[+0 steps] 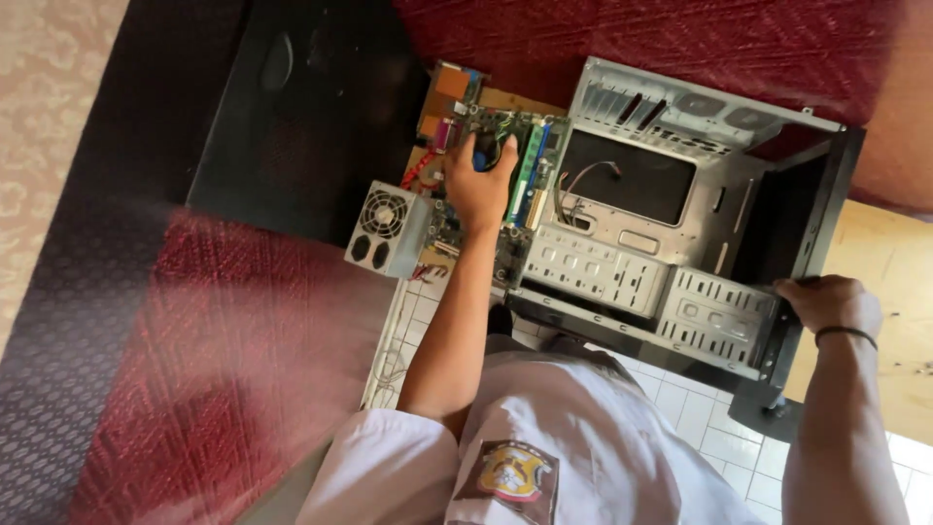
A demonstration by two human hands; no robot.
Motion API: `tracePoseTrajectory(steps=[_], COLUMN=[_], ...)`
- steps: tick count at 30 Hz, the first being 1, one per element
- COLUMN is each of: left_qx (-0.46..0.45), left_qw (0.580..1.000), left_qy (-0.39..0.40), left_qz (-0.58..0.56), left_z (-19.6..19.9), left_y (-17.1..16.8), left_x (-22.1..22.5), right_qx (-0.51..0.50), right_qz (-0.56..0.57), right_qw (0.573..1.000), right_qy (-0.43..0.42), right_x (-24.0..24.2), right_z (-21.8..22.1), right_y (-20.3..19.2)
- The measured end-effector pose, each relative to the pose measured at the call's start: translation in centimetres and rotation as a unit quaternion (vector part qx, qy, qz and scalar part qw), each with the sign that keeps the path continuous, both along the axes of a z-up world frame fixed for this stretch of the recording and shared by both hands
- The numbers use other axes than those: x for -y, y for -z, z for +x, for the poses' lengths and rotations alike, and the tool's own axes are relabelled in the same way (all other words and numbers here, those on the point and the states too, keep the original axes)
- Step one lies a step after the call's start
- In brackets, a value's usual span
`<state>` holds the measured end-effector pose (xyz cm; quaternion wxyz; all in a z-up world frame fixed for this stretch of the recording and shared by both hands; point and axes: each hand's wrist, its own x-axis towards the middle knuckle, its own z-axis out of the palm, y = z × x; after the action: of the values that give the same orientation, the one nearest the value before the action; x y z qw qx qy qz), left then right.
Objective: Disassembling a desktop computer by removing the hard drive, RAM, and motherboard.
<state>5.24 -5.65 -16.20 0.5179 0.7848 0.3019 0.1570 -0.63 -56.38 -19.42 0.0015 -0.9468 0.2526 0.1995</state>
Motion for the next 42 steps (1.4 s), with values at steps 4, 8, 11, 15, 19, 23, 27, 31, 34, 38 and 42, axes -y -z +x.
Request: tracePoseTrajectory(steps=[4,8,11,15,19,23,27,31,34,38,42], left_qx=[-0.035,-0.035,-0.052,-0.057,-0.041,-0.003,0.100,0.054,0.191,0.122,0.095], left_qw=[0.999,0.996,0.991,0.982,0.978,0.979,0.952,0.966,0.919,0.958,0.961], left_qy=[0.006,-0.027,-0.028,-0.020,-0.028,-0.035,-0.064,-0.034,0.011,-0.002,0.016], left_qz=[0.003,0.073,0.124,0.179,0.200,0.200,0.281,0.252,0.344,0.261,0.260], left_z=[1.5,5.1,7.4,9.9,10.9,10.3,10.8,8.6,6.0,3.8,1.5], left_y=[1.0,7.1,11.3,14.7,15.9,15.1,16.9,13.7,11.0,10.1,9.5], left_x=[0.2,-2.5,-1.1,0.6,2.2,2.5,0.8,-0.6,-1.1,-2.5,-2.9], right_qx=[-0.001,-0.004,0.037,0.063,0.067,0.125,0.186,0.235,0.269,0.461,0.381], right_qz=[-0.024,0.020,0.065,0.093,0.072,0.090,0.208,0.281,0.377,0.306,0.275], right_qw=[1.000,0.999,0.992,0.987,0.991,0.983,0.929,0.863,0.804,0.600,0.501], right_qy=[-0.007,0.039,0.104,0.116,0.090,0.103,0.243,0.348,0.372,0.578,0.727], right_x=[2.0,1.8,3.9,4.0,4.9,5.6,4.2,10.5,15.5,19.9,21.3], right_z=[-0.2,0.5,0.0,-0.5,-1.1,-3.4,-4.7,-7.9,-13.1,-15.3,-17.1], right_y=[1.2,3.1,5.8,6.2,7.5,6.9,3.9,8.4,11.9,14.7,18.3])
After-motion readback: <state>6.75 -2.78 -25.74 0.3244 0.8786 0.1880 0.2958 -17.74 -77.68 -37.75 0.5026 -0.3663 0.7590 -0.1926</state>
